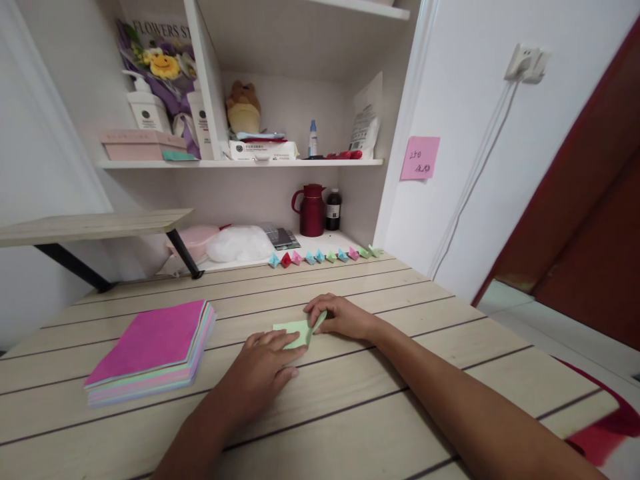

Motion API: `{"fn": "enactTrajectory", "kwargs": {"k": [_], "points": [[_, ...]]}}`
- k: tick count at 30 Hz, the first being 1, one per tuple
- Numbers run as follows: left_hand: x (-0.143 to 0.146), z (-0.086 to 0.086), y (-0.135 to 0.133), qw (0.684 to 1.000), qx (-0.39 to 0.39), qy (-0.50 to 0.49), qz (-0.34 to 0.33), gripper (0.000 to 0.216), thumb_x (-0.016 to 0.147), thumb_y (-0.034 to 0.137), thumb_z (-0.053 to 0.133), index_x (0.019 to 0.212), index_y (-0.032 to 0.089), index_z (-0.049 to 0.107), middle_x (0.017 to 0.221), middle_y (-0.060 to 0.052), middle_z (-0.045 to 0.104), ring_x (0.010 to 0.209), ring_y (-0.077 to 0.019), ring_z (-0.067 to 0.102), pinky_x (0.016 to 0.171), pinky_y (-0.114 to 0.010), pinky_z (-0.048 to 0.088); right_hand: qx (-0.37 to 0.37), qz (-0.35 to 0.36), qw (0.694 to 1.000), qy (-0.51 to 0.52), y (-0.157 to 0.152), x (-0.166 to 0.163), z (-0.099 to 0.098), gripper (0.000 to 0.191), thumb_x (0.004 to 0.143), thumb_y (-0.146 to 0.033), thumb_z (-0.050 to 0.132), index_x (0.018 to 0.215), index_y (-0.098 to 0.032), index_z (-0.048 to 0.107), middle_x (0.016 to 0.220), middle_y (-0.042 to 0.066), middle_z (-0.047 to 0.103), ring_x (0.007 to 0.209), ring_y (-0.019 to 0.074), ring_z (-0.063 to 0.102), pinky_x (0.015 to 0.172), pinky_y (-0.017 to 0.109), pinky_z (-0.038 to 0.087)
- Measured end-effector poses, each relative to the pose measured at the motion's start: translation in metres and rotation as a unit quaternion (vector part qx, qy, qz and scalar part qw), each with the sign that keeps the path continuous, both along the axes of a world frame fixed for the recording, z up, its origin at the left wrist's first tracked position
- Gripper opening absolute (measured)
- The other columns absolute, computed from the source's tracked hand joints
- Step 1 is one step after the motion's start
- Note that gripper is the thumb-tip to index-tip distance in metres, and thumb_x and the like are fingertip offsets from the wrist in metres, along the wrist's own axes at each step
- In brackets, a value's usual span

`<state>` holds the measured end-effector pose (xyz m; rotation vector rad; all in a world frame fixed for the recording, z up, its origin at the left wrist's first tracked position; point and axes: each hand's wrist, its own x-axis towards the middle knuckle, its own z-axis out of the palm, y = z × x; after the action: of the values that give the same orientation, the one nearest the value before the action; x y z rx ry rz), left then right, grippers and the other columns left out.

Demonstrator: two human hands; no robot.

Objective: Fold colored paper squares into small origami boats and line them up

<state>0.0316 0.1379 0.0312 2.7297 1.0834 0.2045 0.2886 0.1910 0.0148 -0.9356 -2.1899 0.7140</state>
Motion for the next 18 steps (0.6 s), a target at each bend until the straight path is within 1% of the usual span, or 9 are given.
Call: {"fn": "enactTrajectory", "kwargs": {"k": [1,3,5,7,8,11,14,16,18], "points": [[0.0,0.0,0.0,1.0,0.0,-0.002,0.002,0.041,0.093,0.033,0.048,0.133,0.04,0.053,0.147,0.001,0.048,0.136,-0.0271,0.041,0.109,-0.052,0.029,-0.012,0.005,1.0,0.007,0.0,0.0,0.0,0.014,0.075,-0.026,0.078,0.087,-0.023,0.074,0.115,0.006,0.067,0.115,0.0222,0.057,0.103,0.04,0.041],[-0.001,0.0,0.0,1.0,0.002,-0.004,0.006,0.041,0.093,0.032,0.048,0.133,0.039,0.053,0.147,0.0,0.049,0.135,-0.0269,0.041,0.109,-0.051,0.029,-0.035,0.024,0.999,0.02,-0.001,0.002,0.001,0.021,0.075,-0.024,0.076,0.096,-0.025,0.074,0.125,0.007,0.061,0.123,0.0231,0.053,0.103,0.039,0.042],[-0.001,-0.001,0.0,1.0,0.004,-0.004,0.008,0.04,0.093,0.033,0.048,0.132,0.039,0.054,0.147,0.0,0.049,0.135,-0.0266,0.041,0.109,-0.051,0.029,-0.055,0.043,0.997,0.025,-0.004,0.006,0.005,0.033,0.076,-0.019,0.074,0.108,-0.027,0.072,0.14,0.008,0.048,0.133,0.0237,0.043,0.104,0.038,0.041],[-0.001,-0.001,0.001,1.0,0.005,0.0,0.006,0.04,0.093,0.033,0.047,0.132,0.039,0.054,0.147,0.001,0.049,0.135,-0.0266,0.041,0.109,-0.051,0.03,-0.069,0.058,0.996,0.012,-0.006,0.011,0.009,0.035,0.076,-0.014,0.073,0.108,-0.028,0.072,0.149,0.006,0.037,0.139,0.0238,0.036,0.106,0.037,0.039],[-0.001,-0.002,0.001,1.0,0.005,0.001,0.005,0.039,0.094,0.034,0.046,0.131,0.04,0.054,0.147,0.001,0.049,0.135,-0.0269,0.041,0.108,-0.051,0.03,-0.075,0.064,0.995,0.001,-0.007,0.013,0.011,0.033,0.075,-0.012,0.072,0.104,-0.028,0.074,0.15,0.004,0.035,0.14,0.0239,0.035,0.108,0.037,0.038],[-0.001,0.0,0.0,1.0,0.005,0.003,0.007,0.037,0.094,0.034,0.045,0.128,0.041,0.057,0.146,0.0,0.049,0.135,-0.0283,0.042,0.107,-0.052,0.031,-0.088,0.071,0.993,-0.035,-0.006,0.019,0.015,0.023,0.074,-0.01,0.072,0.09,-0.026,0.077,0.147,0.002,0.04,0.137,0.0234,0.039,0.106,0.035,0.04],[0.0,0.003,-0.001,1.0,0.005,0.003,0.012,0.036,0.094,0.032,0.046,0.126,0.041,0.059,0.145,-0.001,0.051,0.135,-0.0288,0.043,0.107,-0.052,0.032,-0.08,0.065,0.993,-0.062,-0.005,0.022,0.014,0.016,0.076,-0.017,0.073,0.088,-0.026,0.077,0.144,0.002,0.046,0.134,0.0227,0.043,0.106,0.035,0.04],[0.0,0.004,-0.001,1.0,0.006,0.004,0.012,0.037,0.093,0.032,0.047,0.127,0.04,0.059,0.145,-0.001,0.051,0.134,-0.0288,0.043,0.106,-0.051,0.033,-0.061,0.043,0.995,-0.064,-0.003,0.021,0.011,0.012,0.077,-0.024,0.075,0.089,-0.026,0.076,0.139,0.003,0.051,0.131,0.0233,0.046,0.107,0.037,0.039],[0.0,0.003,-0.001,1.0,0.008,0.002,0.009,0.037,0.092,0.032,0.048,0.127,0.041,0.058,0.145,-0.001,0.051,0.133,-0.0292,0.044,0.106,-0.052,0.034,-0.036,0.011,0.998,-0.059,-0.001,0.017,0.007,0.013,0.078,-0.03,0.075,0.089,-0.025,0.075,0.133,0.005,0.057,0.126,0.024,0.05,0.106,0.039,0.039]]}}
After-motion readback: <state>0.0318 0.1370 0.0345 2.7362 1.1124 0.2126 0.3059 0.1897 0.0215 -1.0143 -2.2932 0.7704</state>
